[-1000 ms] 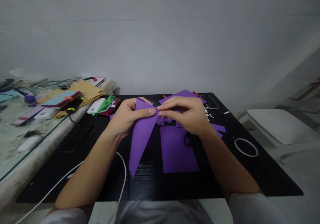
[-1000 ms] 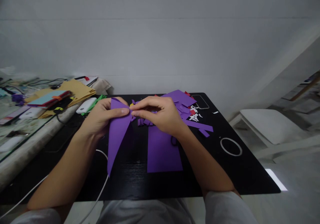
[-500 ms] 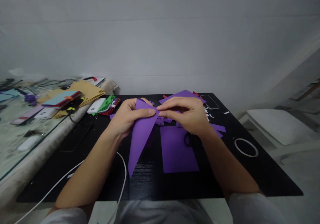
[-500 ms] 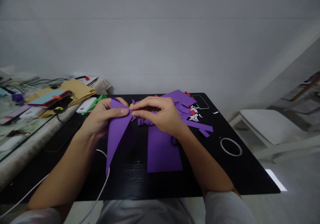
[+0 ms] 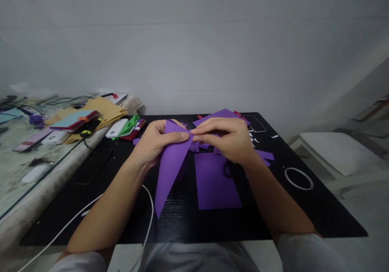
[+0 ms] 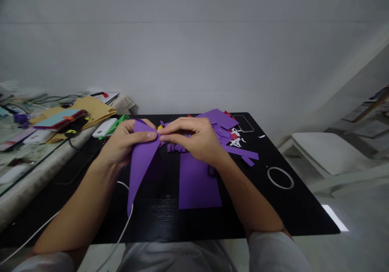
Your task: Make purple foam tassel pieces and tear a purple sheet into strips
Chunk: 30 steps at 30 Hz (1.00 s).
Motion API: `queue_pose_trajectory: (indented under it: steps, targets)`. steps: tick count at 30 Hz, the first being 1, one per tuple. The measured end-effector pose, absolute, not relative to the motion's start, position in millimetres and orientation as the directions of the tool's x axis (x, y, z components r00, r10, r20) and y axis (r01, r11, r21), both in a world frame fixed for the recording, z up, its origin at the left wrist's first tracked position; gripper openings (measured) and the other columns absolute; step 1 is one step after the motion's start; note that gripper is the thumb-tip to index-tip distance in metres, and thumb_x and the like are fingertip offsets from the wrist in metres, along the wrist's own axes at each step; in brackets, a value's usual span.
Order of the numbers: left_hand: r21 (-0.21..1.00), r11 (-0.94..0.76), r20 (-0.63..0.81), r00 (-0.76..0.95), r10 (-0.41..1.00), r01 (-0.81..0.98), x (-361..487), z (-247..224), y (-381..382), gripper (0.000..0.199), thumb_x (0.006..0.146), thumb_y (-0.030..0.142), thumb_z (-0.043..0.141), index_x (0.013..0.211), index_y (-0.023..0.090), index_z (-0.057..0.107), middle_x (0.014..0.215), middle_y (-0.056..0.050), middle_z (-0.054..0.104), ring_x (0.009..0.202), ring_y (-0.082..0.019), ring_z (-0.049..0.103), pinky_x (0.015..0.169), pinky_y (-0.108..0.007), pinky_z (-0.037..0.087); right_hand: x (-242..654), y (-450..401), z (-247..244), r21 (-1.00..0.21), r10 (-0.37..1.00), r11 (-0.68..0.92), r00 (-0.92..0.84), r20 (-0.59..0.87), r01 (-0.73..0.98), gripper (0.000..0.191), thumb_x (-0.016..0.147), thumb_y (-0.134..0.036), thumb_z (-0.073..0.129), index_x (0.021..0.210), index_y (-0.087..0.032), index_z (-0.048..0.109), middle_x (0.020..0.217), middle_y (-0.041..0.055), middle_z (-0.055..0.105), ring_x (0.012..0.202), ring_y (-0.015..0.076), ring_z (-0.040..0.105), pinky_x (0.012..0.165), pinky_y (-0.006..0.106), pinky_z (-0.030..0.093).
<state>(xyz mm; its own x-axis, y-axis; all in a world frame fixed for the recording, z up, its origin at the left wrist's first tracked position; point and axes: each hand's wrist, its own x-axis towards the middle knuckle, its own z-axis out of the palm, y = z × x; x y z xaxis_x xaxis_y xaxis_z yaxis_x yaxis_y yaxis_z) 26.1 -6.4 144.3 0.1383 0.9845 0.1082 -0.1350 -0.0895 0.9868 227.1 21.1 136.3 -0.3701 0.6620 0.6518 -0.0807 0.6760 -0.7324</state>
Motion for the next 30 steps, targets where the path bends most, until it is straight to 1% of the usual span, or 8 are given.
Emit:
queue_pose_trajectory:
  steps: [6, 12, 16, 18, 24, 27, 30]
  targets:
    - [0.987, -0.087, 0.104, 0.131, 0.986, -0.132, 25.9, 143.8, -7.1, 0.022, 0.061, 0.029, 0.09, 0.069, 0.016, 0.075, 0.066, 0.0, 0.069, 0.052, -0.008, 0.056, 0.049, -0.019, 0.042, 226.7, 21.2, 136.0, -0.733, 0.667, 0.676, -0.358, 0.653, -0.076, 0.009, 0.08, -0.027, 0.086, 0.088, -0.025, 0.084, 0.085, 0.0026, 0.08, 0.079, 0.0181, 0.075, 0.073, 0.032, 0.063]
    - [0.986, -0.095, 0.113, 0.135, 0.984, -0.136, 26.2, 143.9, -7.1, 0.021, 0.062, 0.028, 0.09, 0.069, 0.016, 0.075, 0.066, 0.0, 0.069, 0.052, -0.008, 0.057, 0.05, -0.019, 0.043, 226.4, 21.2, 136.3, -0.727, 0.66, 0.681, -0.356, 0.662, -0.088, 0.009, 0.08, -0.024, 0.085, 0.088, -0.026, 0.083, 0.084, 0.0008, 0.08, 0.077, 0.0165, 0.075, 0.074, 0.031, 0.064]
    - [0.985, -0.102, 0.12, 0.138, 0.983, -0.137, 26.3, 142.0, -6.3, 0.021, 0.064, 0.028, 0.09, 0.07, 0.016, 0.075, 0.067, 0.0, 0.07, 0.053, -0.008, 0.059, 0.051, -0.018, 0.044, 225.8, 20.8, 136.2, -0.734, 0.67, 0.674, -0.353, 0.653, -0.079, 0.007, 0.08, -0.027, 0.085, 0.087, -0.025, 0.083, 0.084, 0.0012, 0.08, 0.073, 0.0161, 0.074, 0.071, 0.031, 0.064]
    - [0.985, -0.107, 0.124, 0.129, 0.984, -0.134, 26.0, 141.3, -5.9, 0.021, 0.063, 0.029, 0.091, 0.07, 0.016, 0.075, 0.066, 0.001, 0.069, 0.052, -0.008, 0.058, 0.051, -0.018, 0.044, 226.2, 21.2, 135.7, -0.743, 0.681, 0.666, -0.349, 0.643, -0.069, 0.009, 0.08, -0.027, 0.085, 0.089, -0.025, 0.083, 0.084, 0.0015, 0.08, 0.072, 0.0158, 0.074, 0.07, 0.03, 0.064]
    - [0.987, -0.132, 0.138, 0.064, 0.988, -0.095, 23.9, 140.4, -3.6, 0.024, 0.063, 0.031, 0.091, 0.073, 0.016, 0.075, 0.069, -0.002, 0.073, 0.055, -0.012, 0.062, 0.053, -0.022, 0.049, 227.4, 22.6, 133.6, -0.83, 0.757, 0.555, -0.376, 0.534, -0.062, 0.022, 0.077, -0.034, 0.087, 0.095, -0.023, 0.081, 0.09, 0.003, 0.08, 0.081, 0.0177, 0.076, 0.078, 0.032, 0.064]
    - [0.986, -0.16, 0.163, 0.048, 0.986, -0.052, 23.7, 138.2, -2.3, 0.025, 0.064, 0.033, 0.09, 0.074, 0.015, 0.075, 0.072, -0.003, 0.074, 0.058, -0.014, 0.064, 0.056, -0.024, 0.051, 224.2, 21.6, 132.2, -0.86, 0.78, 0.51, -0.402, 0.479, -0.036, 0.023, 0.078, -0.038, 0.085, 0.091, -0.021, 0.079, 0.083, 0.0036, 0.078, 0.075, 0.0172, 0.074, 0.073, 0.031, 0.063]
    - [0.983, -0.18, 0.181, 0.033, 0.983, -0.027, 25.0, 135.9, -2.5, 0.026, 0.065, 0.034, 0.09, 0.075, 0.016, 0.075, 0.073, -0.004, 0.074, 0.06, -0.014, 0.065, 0.058, -0.024, 0.051, 219.7, 20.5, 130.6, -0.866, 0.787, 0.497, -0.396, 0.474, -0.048, 0.024, 0.08, -0.041, 0.082, 0.085, -0.019, 0.076, 0.078, 0.0034, 0.076, 0.07, 0.0155, 0.071, 0.068, 0.03, 0.061]
